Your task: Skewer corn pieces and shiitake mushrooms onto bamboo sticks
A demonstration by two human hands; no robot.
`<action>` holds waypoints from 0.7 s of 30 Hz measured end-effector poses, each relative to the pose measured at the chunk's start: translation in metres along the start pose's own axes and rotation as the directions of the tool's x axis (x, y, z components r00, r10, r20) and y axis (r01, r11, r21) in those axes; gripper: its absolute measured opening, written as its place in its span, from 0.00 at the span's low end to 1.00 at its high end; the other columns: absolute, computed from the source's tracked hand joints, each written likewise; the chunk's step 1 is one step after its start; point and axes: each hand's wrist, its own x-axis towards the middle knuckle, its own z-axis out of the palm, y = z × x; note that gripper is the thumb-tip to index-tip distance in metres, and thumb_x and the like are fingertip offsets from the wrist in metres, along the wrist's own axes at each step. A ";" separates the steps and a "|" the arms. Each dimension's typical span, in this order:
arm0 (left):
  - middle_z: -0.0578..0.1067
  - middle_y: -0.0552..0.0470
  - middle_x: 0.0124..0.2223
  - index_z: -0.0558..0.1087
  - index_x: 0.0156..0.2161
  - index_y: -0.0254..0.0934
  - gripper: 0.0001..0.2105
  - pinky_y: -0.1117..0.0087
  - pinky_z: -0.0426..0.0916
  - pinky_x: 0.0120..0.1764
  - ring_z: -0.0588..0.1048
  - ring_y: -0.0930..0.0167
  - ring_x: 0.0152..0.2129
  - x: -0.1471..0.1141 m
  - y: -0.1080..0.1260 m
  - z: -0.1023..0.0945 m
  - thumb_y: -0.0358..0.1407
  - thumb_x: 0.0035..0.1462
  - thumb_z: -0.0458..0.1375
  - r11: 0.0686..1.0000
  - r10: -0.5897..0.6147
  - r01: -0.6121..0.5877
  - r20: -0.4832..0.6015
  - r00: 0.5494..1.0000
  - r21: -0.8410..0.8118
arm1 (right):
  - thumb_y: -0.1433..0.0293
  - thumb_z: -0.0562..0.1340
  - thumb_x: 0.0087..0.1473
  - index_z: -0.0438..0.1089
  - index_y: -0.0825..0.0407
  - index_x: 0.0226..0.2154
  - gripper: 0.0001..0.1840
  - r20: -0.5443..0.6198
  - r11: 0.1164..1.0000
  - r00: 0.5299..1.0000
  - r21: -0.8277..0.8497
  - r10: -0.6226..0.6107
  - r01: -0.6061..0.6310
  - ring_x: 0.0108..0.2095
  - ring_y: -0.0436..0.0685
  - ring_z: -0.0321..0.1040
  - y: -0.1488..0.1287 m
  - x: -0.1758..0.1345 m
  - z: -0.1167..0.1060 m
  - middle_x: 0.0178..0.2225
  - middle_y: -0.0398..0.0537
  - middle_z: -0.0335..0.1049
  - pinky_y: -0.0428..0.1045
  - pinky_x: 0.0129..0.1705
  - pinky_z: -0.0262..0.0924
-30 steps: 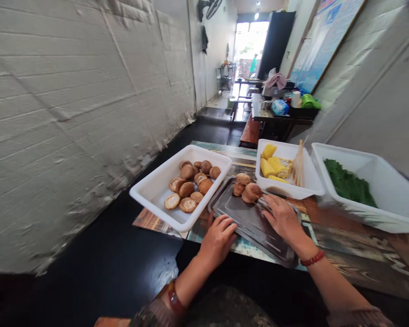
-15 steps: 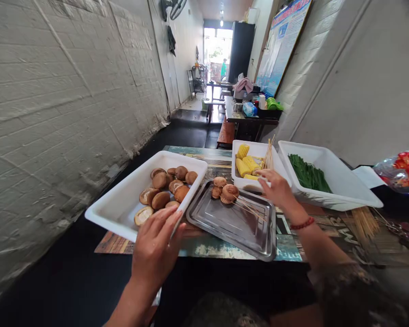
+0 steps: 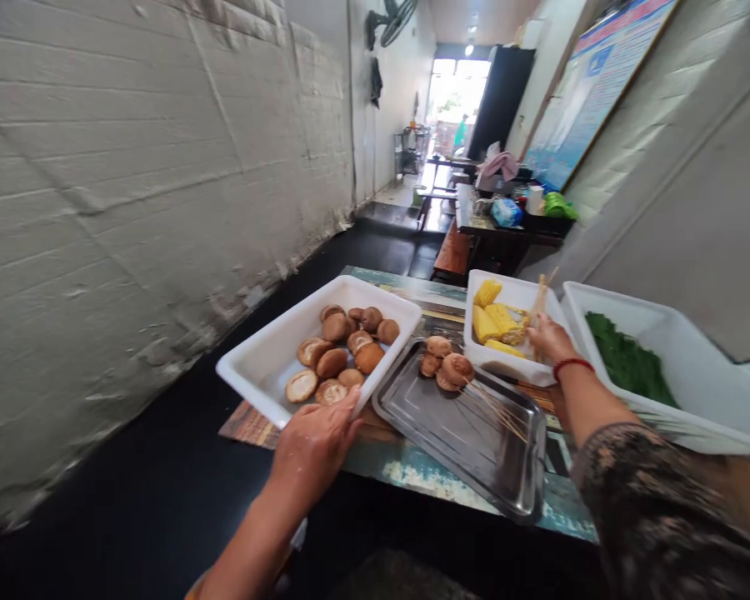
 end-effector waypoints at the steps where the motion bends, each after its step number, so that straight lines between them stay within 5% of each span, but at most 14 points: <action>1: 0.82 0.44 0.41 0.69 0.55 0.34 0.16 0.65 0.71 0.35 0.81 0.64 0.32 0.001 -0.003 0.000 0.32 0.63 0.54 1.000 0.005 -0.005 0.001 1.000 0.018 | 0.74 0.59 0.55 0.66 0.63 0.54 0.23 0.009 0.999 0.999 -0.008 0.032 -0.032 0.41 0.63 0.76 0.000 0.002 0.002 0.43 0.66 0.77 0.49 0.39 0.65; 7: 0.82 0.48 0.35 0.68 0.55 0.35 0.16 0.64 0.72 0.34 0.80 0.65 0.28 0.014 -0.014 0.007 0.36 0.64 0.53 0.996 0.044 -0.042 -0.017 0.999 0.082 | 0.76 0.60 0.54 0.72 0.58 0.47 0.16 0.046 0.994 0.993 -0.012 0.113 -0.113 0.41 0.59 0.75 0.007 0.017 0.010 0.41 0.58 0.78 0.44 0.37 0.61; 14: 0.82 0.50 0.35 0.68 0.55 0.38 0.16 0.63 0.73 0.35 0.81 0.62 0.29 0.018 -0.016 0.013 0.38 0.65 0.52 0.998 0.020 -0.021 0.020 1.000 0.056 | 0.71 0.55 0.61 0.71 0.64 0.49 0.18 -0.011 0.990 0.990 -0.033 0.140 -0.140 0.51 0.63 0.71 0.003 0.019 0.005 0.48 0.68 0.74 0.47 0.46 0.61; 21: 0.82 0.48 0.34 0.69 0.54 0.34 0.16 0.66 0.72 0.36 0.81 0.65 0.29 0.026 -0.016 0.017 0.36 0.64 0.53 0.992 0.099 -0.100 0.008 0.995 0.078 | 0.69 0.63 0.54 0.74 0.66 0.46 0.20 0.101 0.988 0.983 -0.020 0.152 -0.151 0.46 0.64 0.75 -0.002 0.029 0.008 0.45 0.69 0.76 0.47 0.41 0.63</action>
